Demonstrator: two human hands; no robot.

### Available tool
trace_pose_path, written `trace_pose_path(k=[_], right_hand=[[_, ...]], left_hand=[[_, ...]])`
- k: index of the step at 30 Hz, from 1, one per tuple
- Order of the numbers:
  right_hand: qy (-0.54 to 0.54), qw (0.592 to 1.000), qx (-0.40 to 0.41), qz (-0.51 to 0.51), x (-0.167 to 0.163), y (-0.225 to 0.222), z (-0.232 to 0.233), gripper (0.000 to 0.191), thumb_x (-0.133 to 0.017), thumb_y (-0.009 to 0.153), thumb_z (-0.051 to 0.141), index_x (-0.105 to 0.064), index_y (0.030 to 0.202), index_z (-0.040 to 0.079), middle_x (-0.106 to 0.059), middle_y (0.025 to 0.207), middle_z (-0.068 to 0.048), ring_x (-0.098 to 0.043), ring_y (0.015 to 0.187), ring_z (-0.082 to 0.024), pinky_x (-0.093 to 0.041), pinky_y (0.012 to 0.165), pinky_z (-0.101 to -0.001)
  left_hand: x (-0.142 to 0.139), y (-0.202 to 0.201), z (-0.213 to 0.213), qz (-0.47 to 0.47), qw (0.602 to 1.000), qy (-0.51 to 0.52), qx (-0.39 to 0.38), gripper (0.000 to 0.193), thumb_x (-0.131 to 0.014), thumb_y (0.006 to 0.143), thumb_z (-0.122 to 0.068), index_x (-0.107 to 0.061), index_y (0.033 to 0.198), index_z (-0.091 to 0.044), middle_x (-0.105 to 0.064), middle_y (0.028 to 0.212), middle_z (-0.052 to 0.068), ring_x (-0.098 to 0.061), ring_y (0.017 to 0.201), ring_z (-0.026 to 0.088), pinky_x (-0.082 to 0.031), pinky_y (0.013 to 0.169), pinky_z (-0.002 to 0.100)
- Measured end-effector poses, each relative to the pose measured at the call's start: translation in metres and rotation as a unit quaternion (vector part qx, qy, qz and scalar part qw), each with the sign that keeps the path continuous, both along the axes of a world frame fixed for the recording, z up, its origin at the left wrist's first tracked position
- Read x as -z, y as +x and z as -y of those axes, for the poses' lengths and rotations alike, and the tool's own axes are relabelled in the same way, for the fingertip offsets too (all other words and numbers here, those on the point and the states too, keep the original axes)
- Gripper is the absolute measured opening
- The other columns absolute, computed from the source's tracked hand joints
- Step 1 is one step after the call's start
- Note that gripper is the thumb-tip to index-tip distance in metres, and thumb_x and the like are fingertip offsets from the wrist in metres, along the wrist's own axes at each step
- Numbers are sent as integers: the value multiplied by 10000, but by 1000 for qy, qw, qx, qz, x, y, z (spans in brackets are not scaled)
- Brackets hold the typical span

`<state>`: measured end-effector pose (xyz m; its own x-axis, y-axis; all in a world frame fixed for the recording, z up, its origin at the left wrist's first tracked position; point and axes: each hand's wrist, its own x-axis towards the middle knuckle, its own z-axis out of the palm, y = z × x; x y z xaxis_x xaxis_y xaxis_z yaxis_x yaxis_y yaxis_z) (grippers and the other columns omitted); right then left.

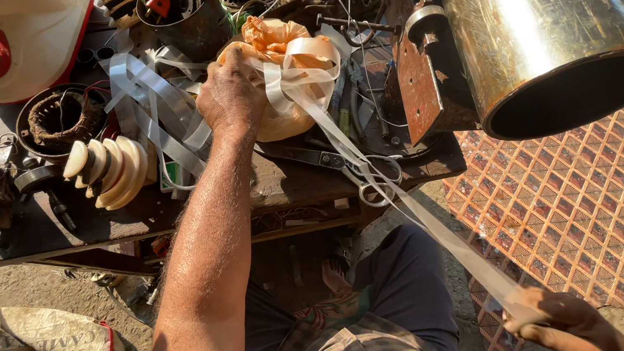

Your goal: The person sits on the ground at a low workbench and handles white plastic ribbon. They cut ribbon pieces with scissors, fold and knot the strips, and attach the tied ribbon around an orange plastic bag bundle on the bench, repeating the cutting and tying cycle.

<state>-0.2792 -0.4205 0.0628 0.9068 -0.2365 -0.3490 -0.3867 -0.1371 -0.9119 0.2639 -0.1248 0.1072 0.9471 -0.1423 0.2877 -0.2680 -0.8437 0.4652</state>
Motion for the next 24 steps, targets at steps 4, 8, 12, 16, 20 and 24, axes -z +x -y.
trace_pose_path(k=[4, 8, 12, 16, 20, 24], right_hand=[[-20, 957, 47, 285, -48, -9, 24, 207, -713, 989, 149, -745, 1122, -6, -690, 1102, -273, -663, 1028, -411, -545, 986, -574], [-113, 922, 115, 353, -79, 1, 27, 192, -731, 981, 161, -737, 1063, -13, -694, 1042, -245, -658, 1014, -387, -518, 1033, -572], [-151, 905, 134, 374, -91, 7, 22, 196, -750, 972, 172, -729, 1005, -19, -699, 981, -218, -654, 1000, -363, -491, 1080, -571], [-167, 905, 116, 375, -91, 0, 9, 216, -768, 964, 184, -721, 947, -26, -703, 921, -190, -650, 986, -339, -464, 1127, -569], [-164, 915, 72, 363, -83, 0, -7, 249, -787, 956, 195, -713, 889, -33, -708, 860, -162, -646, 972, -316, -437, 1174, -568], [-67, 930, -39, 359, -61, 18, -32, 272, -811, 941, 210, -713, 846, -25, -690, 812, -118, -629, 942, -295, -422, 1160, -557]], left_hand=[[-6, -3, 2, -20, 1000, 21, 5, 616, -859, 747, -266, -583, 1293, -202, -663, 1111, 149, -720, 955, 373, -598, 753, 493], [-2, -3, 9, -20, 1000, 11, 1, 602, -850, 761, -254, -573, 1293, -200, -664, 1106, 155, -716, 961, 376, -590, 757, 497], [4, 1, 5, -27, 999, 0, -23, 544, -824, 821, -265, -559, 1285, -162, -672, 1111, 159, -717, 966, 381, -585, 771, 513], [3, 2, 11, -66, 997, 11, -24, 516, -804, 806, -217, -543, 1247, -151, -666, 1135, 158, -717, 998, 367, -599, 796, 500], [-11, -3, 16, -84, 996, -15, -21, 555, -818, 847, -288, -505, 1283, -149, -665, 1129, 168, -716, 995, 366, -587, 813, 515], [-37, -26, 2, -55, 997, -45, 27, 904, -942, 705, -338, -414, 1416, -160, -653, 1160, 179, -683, 1041, 376, -570, 830, 504]])
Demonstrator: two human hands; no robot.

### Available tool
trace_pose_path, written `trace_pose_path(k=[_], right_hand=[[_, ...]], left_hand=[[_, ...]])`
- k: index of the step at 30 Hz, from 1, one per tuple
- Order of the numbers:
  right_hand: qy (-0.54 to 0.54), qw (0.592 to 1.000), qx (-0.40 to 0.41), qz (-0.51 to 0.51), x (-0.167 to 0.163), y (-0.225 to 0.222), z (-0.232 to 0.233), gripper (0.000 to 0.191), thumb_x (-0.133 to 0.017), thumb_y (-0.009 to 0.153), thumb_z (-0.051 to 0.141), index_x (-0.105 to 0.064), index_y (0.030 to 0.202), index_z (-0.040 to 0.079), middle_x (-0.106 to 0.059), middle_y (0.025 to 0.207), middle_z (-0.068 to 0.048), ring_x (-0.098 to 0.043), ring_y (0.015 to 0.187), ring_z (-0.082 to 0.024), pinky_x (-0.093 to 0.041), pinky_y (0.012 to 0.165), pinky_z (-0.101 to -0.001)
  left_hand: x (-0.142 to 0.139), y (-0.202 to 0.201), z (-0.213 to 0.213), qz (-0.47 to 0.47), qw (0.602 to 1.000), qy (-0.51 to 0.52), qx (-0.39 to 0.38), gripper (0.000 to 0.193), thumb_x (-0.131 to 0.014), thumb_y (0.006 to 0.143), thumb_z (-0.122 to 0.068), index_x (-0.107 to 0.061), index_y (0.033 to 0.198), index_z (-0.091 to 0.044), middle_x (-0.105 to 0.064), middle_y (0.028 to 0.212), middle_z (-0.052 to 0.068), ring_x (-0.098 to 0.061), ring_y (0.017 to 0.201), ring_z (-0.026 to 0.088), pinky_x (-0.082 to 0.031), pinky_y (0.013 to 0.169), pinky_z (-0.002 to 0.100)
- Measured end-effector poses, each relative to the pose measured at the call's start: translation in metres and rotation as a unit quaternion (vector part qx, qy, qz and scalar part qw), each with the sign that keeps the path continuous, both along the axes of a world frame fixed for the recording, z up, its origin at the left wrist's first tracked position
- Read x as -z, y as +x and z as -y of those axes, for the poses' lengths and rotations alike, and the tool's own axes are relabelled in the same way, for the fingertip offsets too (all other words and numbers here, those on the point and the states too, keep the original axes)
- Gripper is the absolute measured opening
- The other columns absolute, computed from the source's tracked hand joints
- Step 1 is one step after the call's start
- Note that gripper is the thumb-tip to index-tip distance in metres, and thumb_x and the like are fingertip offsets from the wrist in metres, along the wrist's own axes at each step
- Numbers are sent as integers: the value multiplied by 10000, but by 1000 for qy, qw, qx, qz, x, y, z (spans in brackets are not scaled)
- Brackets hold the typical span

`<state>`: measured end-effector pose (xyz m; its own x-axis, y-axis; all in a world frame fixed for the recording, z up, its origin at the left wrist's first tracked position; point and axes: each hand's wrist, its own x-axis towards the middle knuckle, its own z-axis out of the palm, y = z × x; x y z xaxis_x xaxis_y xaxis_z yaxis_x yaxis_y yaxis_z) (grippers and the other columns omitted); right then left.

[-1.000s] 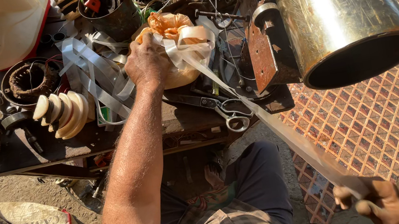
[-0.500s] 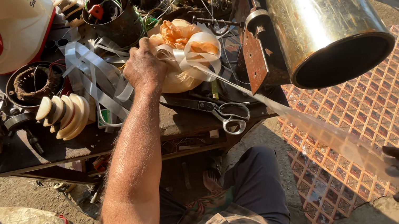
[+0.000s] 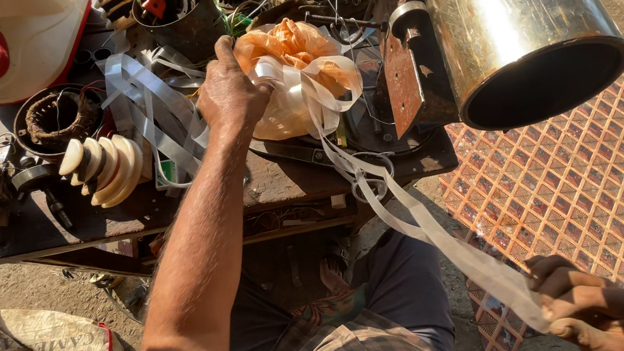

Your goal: The person sits on the ground at a low workbench and handles white plastic ribbon. They cut ribbon pieces with scissors, fold and knot the strips, and attach the tied ribbon around an orange plastic bag bundle on the bench, repeating the cutting and tying cycle.

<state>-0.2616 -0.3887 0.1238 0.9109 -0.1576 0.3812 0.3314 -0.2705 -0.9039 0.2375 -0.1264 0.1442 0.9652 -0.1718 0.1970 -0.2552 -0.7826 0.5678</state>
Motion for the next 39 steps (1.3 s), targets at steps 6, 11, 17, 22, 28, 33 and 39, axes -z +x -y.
trace_pose_path(k=[6, 11, 17, 22, 28, 33, 39], right_hand=[[174, 962, -152, -146, 34, 45, -53, 228, -731, 1005, 181, -706, 900, -20, -700, 833, -92, -661, 822, -209, -546, 773, -394], [149, 886, -154, -411, 53, 93, -88, 288, -783, 831, 123, -722, 1098, 35, -776, 874, -71, -704, 762, -124, -579, 694, -288], [66, 913, -280, -290, 69, 129, -132, 209, -749, 838, 50, -741, 1029, -34, -783, 955, -105, -734, 860, -187, -590, 803, -329], [-185, 905, -284, -255, 56, 154, -166, 255, -724, 801, 53, -752, 1051, 9, -760, 989, -114, -738, 920, -280, -585, 822, -371], [-374, 880, -275, -99, 26, 178, -171, 433, -705, 648, 2, -758, 1076, 45, -747, 1050, -112, -683, 1002, -331, -518, 880, -472], [-363, 929, 47, -43, 15, 217, -116, 228, -768, 918, 136, -725, 1131, 67, -698, 1156, -93, -664, 1113, -285, -523, 987, -414], [-525, 832, 175, 35, 42, 258, -99, 390, -734, 728, 75, -722, 1117, 36, -703, 1084, -138, -668, 1022, -334, -528, 912, -493]], left_hand=[[-29, -107, -77, 229, 955, -146, 118, 828, -880, 901, -189, -386, 1551, -50, -636, 1375, 240, -663, 1204, 339, -585, 976, 425], [10, -196, -114, -135, 897, -402, 126, 314, -631, 1063, -279, -618, 1282, -53, -631, 905, 25, -559, 737, 95, -456, 645, 225], [89, -216, -91, -452, 697, -549, 95, 336, -649, 980, -308, -635, 1180, -39, -697, 918, 38, -508, 557, 66, -413, 482, 214], [87, -187, -61, -357, 752, -532, 154, 383, -789, 916, -253, -654, 1194, -26, -738, 964, 68, -614, 733, 59, -513, 650, 220], [54, -139, -35, -270, 834, -462, 136, 311, -824, 862, -128, -693, 1117, -8, -743, 911, 42, -679, 779, 78, -569, 691, 246], [47, -125, -59, -365, 720, -568, 161, 300, -781, 855, -44, -723, 1142, 17, -736, 868, 32, -645, 687, 65, -530, 579, 227], [30, -116, -80, -373, 717, -564, 166, 365, -783, 844, -75, -726, 1188, 32, -725, 821, 31, -582, 581, 58, -459, 466, 210]])
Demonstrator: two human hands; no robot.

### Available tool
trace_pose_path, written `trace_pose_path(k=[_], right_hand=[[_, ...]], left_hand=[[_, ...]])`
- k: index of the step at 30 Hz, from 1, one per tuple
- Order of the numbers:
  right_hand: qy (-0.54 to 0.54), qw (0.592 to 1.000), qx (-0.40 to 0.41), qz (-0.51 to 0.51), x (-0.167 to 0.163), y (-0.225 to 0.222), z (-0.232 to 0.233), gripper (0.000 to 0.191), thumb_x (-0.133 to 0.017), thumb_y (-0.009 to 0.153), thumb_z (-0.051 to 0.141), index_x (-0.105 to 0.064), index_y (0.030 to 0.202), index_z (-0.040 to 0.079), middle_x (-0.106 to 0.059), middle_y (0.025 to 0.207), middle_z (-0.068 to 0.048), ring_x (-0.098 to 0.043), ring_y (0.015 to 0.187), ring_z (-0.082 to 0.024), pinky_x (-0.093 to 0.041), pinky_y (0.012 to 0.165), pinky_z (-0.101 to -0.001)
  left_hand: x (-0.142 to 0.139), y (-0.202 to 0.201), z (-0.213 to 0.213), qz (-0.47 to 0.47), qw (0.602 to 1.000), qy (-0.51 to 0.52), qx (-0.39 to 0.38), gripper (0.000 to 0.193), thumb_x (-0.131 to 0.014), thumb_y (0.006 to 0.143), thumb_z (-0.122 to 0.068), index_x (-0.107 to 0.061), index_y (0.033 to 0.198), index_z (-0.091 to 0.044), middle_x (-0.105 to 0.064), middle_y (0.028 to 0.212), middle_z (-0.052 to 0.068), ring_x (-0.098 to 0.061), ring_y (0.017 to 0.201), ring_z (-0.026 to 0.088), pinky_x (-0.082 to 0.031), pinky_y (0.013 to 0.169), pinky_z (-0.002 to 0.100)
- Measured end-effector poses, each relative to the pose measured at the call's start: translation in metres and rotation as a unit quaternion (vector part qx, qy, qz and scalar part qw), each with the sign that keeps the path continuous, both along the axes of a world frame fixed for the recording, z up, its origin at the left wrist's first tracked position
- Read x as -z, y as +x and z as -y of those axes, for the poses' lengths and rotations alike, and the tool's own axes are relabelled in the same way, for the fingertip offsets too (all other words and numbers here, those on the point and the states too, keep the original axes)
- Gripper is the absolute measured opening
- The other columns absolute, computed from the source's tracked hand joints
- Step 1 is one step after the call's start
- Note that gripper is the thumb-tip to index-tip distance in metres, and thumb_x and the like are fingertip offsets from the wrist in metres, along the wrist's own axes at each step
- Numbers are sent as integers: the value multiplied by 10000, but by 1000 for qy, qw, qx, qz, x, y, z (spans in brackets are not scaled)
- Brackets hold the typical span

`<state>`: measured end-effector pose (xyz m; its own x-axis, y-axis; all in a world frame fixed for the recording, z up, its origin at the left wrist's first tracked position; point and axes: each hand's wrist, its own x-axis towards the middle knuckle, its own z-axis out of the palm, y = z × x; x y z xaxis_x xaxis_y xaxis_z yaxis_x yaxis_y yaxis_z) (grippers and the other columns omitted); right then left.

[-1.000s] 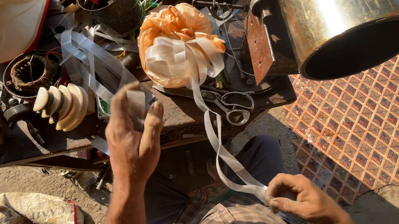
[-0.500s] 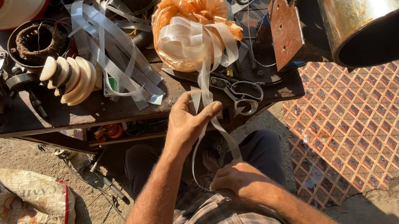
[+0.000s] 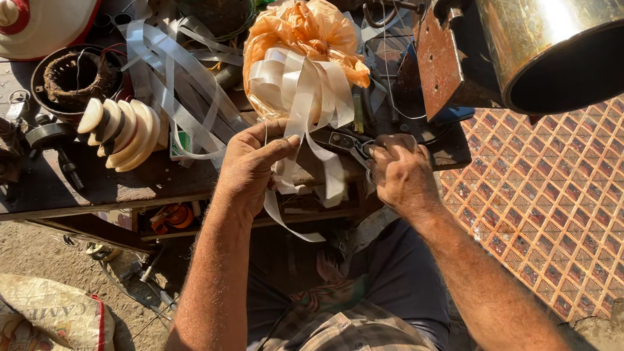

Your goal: The person sits on the ground at a low workbench and handles white plastic ribbon. They cut ribbon pieces with scissors, fold and knot the strips, and attach the tied ribbon around an orange plastic bag bundle on the bench, repeating the cutting and tying cycle.

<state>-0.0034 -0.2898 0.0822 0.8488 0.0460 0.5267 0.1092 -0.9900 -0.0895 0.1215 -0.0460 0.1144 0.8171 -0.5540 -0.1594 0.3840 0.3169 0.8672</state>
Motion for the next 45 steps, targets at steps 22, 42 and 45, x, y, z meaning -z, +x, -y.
trace_pose_path(k=[22, 42, 45], right_hand=[[676, 653, -43, -338, 79, -138, 33, 627, -811, 765, 612, -708, 868, 2, -618, 636, -48, -611, 551, -166, -510, 474, -391], [635, 651, -172, -379, 12, -19, 17, 746, -686, 775, 795, -701, 837, 51, -615, 658, -36, -589, 537, -135, -502, 508, -296], [626, 647, -175, -399, 20, -30, 21, 780, -696, 728, 816, -700, 835, 43, -627, 648, -47, -602, 515, -147, -510, 498, -300]], left_hand=[[-7, 21, -31, 20, 999, -10, -37, 499, -835, 834, -94, -683, 1289, 40, -755, 872, 61, -700, 696, 52, -490, 476, 156], [-28, 29, -47, 45, 997, 9, -63, 489, -849, 817, -135, -701, 1251, 35, -773, 894, 74, -675, 667, 67, -461, 470, 174], [-26, 34, -50, 34, 997, -33, -54, 480, -843, 822, -101, -682, 1247, 55, -780, 940, 97, -736, 766, 97, -567, 611, 196]])
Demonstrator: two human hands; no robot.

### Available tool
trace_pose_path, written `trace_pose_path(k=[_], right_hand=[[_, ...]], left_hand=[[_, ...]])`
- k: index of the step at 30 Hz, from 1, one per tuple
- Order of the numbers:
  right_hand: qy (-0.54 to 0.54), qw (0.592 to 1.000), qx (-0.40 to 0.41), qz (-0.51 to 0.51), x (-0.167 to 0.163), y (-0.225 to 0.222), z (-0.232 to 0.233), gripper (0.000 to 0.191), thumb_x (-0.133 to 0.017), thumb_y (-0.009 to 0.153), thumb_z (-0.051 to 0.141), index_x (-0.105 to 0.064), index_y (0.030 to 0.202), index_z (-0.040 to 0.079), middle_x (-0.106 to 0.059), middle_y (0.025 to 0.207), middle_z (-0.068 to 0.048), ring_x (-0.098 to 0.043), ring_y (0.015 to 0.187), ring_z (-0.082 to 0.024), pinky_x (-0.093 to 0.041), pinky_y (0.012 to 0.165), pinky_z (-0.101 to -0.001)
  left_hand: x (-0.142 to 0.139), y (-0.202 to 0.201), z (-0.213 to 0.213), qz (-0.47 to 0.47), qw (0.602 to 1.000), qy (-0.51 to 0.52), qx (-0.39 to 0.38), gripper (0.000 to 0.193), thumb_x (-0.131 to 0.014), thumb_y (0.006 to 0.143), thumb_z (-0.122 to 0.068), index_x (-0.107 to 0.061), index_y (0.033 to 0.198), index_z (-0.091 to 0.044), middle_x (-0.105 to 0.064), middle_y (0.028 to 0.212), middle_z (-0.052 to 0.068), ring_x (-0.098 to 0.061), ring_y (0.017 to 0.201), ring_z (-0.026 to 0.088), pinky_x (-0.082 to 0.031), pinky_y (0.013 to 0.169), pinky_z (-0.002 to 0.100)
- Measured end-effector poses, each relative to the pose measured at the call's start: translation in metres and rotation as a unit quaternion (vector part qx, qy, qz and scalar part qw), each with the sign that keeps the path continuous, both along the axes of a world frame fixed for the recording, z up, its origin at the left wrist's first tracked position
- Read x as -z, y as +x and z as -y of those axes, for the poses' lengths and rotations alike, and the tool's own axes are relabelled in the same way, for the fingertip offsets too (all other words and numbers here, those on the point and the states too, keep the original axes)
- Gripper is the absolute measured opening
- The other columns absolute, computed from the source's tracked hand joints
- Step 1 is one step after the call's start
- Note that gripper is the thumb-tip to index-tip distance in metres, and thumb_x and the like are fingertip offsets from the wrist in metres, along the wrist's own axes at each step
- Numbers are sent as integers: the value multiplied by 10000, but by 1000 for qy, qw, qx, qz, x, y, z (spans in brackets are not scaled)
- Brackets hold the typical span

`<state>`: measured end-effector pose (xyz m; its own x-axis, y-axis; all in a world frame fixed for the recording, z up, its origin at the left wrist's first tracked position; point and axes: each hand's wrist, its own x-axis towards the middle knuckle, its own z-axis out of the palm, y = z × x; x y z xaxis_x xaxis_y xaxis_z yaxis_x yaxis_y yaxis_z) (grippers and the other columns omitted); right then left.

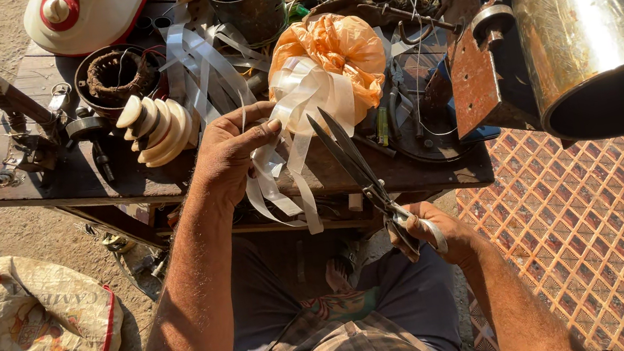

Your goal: The person sits on the ground at a low workbench and handles white plastic ribbon. They cut ribbon pieces with scissors, fold and knot the strips, and attach the tied ribbon around an orange plastic bag bundle on the bench, repeating the cutting and tying cycle.

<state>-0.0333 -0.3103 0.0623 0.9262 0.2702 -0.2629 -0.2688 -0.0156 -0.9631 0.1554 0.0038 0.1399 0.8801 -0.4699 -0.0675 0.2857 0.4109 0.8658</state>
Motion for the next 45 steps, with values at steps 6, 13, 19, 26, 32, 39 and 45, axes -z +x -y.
trace_pose_path(k=[6, 13, 19, 26, 32, 39, 45], right_hand=[[-8, 1000, 20, -13, 4, 19, -2, 782, -715, 677, 824, -687, 809, 54, -646, 641, -29, -611, 484, -134, -527, 475, -295], [-6, 999, 31, -41, -30, 52, -17, 623, -832, 736, 634, -707, 825, 31, -591, 604, -9, -524, 472, -107, -423, 407, -293], [-566, 815, 56, 110, -45, 66, -14, 577, -789, 741, 676, -796, 904, 123, -686, 583, -107, -680, 582, -247, -526, 576, -411], [-507, 839, 75, 180, -37, 62, 8, 593, -808, 684, 660, -791, 889, 105, -703, 662, -53, -652, 586, -202, -494, 557, -377], [-227, 968, 29, 102, -17, 8, 11, 698, -805, 671, 737, -691, 759, 54, -536, 620, 50, -486, 592, -71, -383, 518, -272], [-192, 973, -34, 125, -18, -21, 4, 810, -663, 693, 884, -655, 799, 81, -499, 655, 64, -487, 607, -69, -398, 542, -273], [-215, 964, -44, 153, -26, -24, -4, 857, -626, 670, 941, -630, 740, 86, -513, 637, 50, -519, 607, -87, -426, 550, -290]], left_hand=[[8, 0, 4, 2, 1000, 2, 19, 445, -831, 836, -70, -689, 1234, 70, -771, 944, 118, -736, 798, 130, -577, 662, 233], [16, -5, -5, -10, 1000, 4, 16, 420, -833, 826, -66, -700, 1201, 68, -775, 941, 120, -740, 809, 137, -616, 737, 249], [22, -20, -9, -3, 999, 46, -10, 306, -848, 818, -131, -729, 1065, 5, -761, 855, 65, -683, 682, 77, -509, 545, 207], [23, -50, -7, 36, 995, 85, -45, 190, -813, 882, -171, -731, 965, -20, -724, 777, 15, -511, 514, 29, -410, 437, 187], [13, -59, -12, 5, 999, 33, 31, 295, -779, 894, -130, -716, 1138, 23, -761, 906, 63, -674, 706, 61, -536, 569, 196], [-9, -65, -19, 26, 988, 23, 148, 547, -733, 866, -67, -605, 1386, 48, -743, 1044, 64, -689, 860, 64, -591, 786, 205], [-14, -70, -25, 48, 977, 72, 192, 591, -698, 860, -58, -617, 1433, 59, -666, 856, 16, -506, 676, 41, -419, 587, 182]])
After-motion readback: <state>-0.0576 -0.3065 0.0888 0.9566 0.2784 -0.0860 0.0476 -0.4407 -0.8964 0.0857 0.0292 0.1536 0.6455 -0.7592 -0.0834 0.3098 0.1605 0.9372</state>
